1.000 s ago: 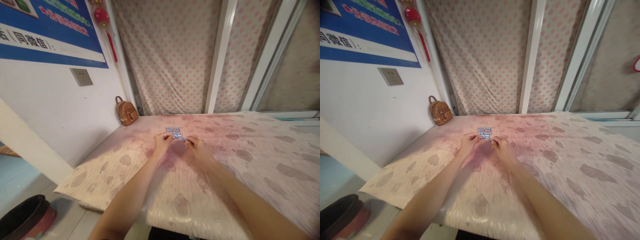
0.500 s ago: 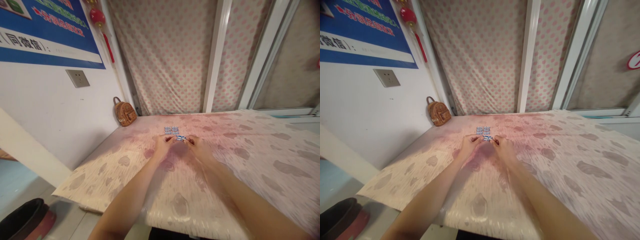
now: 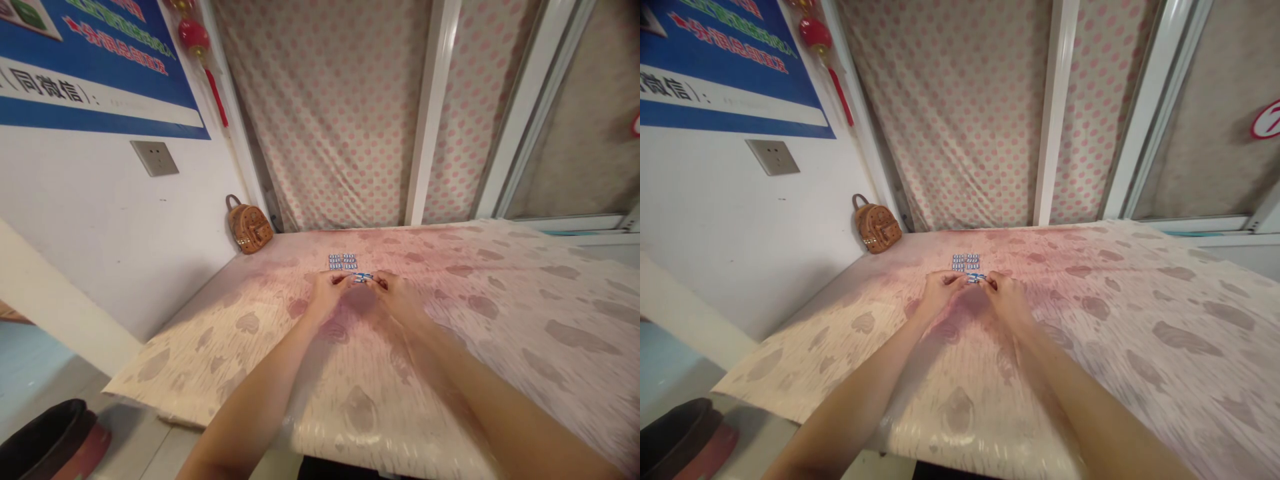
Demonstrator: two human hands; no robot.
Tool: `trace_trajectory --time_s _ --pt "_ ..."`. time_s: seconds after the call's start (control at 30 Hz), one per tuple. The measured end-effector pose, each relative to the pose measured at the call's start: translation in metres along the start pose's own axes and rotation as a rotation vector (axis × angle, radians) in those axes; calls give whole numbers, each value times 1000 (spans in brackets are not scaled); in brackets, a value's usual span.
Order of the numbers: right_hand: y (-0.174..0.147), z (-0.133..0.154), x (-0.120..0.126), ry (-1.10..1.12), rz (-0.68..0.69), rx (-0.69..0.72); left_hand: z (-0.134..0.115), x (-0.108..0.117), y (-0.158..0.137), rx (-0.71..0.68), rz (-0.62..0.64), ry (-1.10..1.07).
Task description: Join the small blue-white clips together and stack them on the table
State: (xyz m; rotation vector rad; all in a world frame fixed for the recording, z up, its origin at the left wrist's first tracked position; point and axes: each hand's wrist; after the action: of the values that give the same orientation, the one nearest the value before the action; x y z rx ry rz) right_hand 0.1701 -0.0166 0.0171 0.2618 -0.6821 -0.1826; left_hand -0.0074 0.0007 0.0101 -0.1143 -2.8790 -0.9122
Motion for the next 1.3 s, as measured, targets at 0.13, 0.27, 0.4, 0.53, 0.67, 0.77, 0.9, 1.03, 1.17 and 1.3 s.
trace_trajectory --time_s 0.13,0.27,0.4,0.53,0.67,0.77,0.9,1.03,1.17,1.3 --pt "1 0 1 68 -47 0 -2 -1 1 52 -56 -43" --pt "3 -1 3 6 -20 122 -6 0 3 109 -77 -102" --pt "6 -4 2 -35 10 175 -8 1 3 141 -71 -172" --pt "8 -8 0 -7 43 180 -7 0 3 149 -69 -213" --pt "7 -8 -2 64 38 130 -8 0 2 145 -76 -231" --pt "6 -6 -1 115 44 66 -9 -1 1 151 -93 -232" --pt "2 -3 0 109 100 30 -7 -3 0 161 -102 -226" --pt "-1 1 -2 59 116 4 -6 -8 -2 173 -82 -220" --pt "-3 3 -4 22 123 -21 -6 -13 -3 164 -88 -240" --pt "-3 0 -6 33 104 -15 -7 -13 -3 174 -118 -266"
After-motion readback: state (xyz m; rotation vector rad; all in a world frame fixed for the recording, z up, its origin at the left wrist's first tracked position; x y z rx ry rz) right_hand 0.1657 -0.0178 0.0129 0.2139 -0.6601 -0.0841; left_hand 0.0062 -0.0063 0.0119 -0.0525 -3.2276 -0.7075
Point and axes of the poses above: each hand's wrist, its own y-axis towards the middle knuckle, its own x-axis out of the back of the hand, z = x × y, and after that the axes turned 12 degrees about -x, right-handed
